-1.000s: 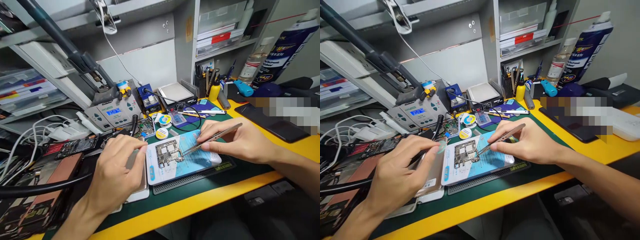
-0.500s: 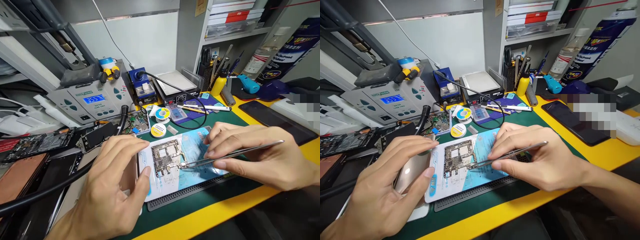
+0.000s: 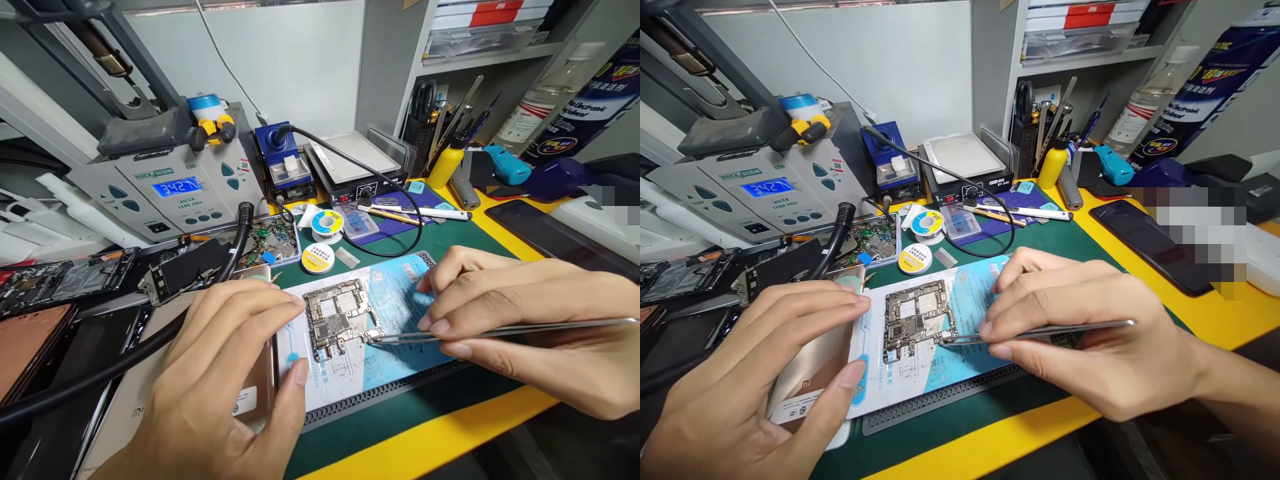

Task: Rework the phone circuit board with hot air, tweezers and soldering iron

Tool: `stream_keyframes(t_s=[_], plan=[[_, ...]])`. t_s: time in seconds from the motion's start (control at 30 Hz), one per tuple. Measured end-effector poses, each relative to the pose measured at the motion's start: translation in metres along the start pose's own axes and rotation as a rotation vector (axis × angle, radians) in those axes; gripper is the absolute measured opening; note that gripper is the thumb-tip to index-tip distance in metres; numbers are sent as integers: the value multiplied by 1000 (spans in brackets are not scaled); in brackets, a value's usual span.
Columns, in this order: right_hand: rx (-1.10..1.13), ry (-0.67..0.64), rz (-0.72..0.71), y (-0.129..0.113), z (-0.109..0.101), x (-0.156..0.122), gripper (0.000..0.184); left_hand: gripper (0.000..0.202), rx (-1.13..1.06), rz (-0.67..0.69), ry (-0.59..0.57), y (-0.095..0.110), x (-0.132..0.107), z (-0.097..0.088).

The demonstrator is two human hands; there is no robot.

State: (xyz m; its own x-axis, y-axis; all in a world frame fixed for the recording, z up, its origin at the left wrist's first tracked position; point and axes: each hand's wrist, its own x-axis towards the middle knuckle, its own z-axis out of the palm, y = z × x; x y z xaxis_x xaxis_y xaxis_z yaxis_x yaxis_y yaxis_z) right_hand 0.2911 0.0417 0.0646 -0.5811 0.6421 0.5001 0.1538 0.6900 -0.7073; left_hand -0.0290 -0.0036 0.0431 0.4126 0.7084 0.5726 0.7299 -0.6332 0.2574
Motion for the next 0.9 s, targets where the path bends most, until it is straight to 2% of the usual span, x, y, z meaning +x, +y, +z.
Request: stream_keyframes(t_s=[0.17,0.27,0.4,0.47,0.53,0.67,0.9], plan=[[0,27,34,-2,0,3,33,36,0,-2,11,2,0,0],[11,94,128,-2,-1,4,25,37,3,-6,9,2,0,-1],[78,197,428,6,-5,2,7,38,-9,-2,10,0,-3,-2],[98,236,599,12,-8,0,17,39,-12,13,6,-1,-5,-2],[146,292,704,19,-11,-2,25,39,-18,30,12,-1,-7,-2],[227,349,746,26,-16,0,31,39,-29,39,25,-2,-6,0],[178,283,719,18,-17,6,22,37,-36,-34,68,0,-10,8]])
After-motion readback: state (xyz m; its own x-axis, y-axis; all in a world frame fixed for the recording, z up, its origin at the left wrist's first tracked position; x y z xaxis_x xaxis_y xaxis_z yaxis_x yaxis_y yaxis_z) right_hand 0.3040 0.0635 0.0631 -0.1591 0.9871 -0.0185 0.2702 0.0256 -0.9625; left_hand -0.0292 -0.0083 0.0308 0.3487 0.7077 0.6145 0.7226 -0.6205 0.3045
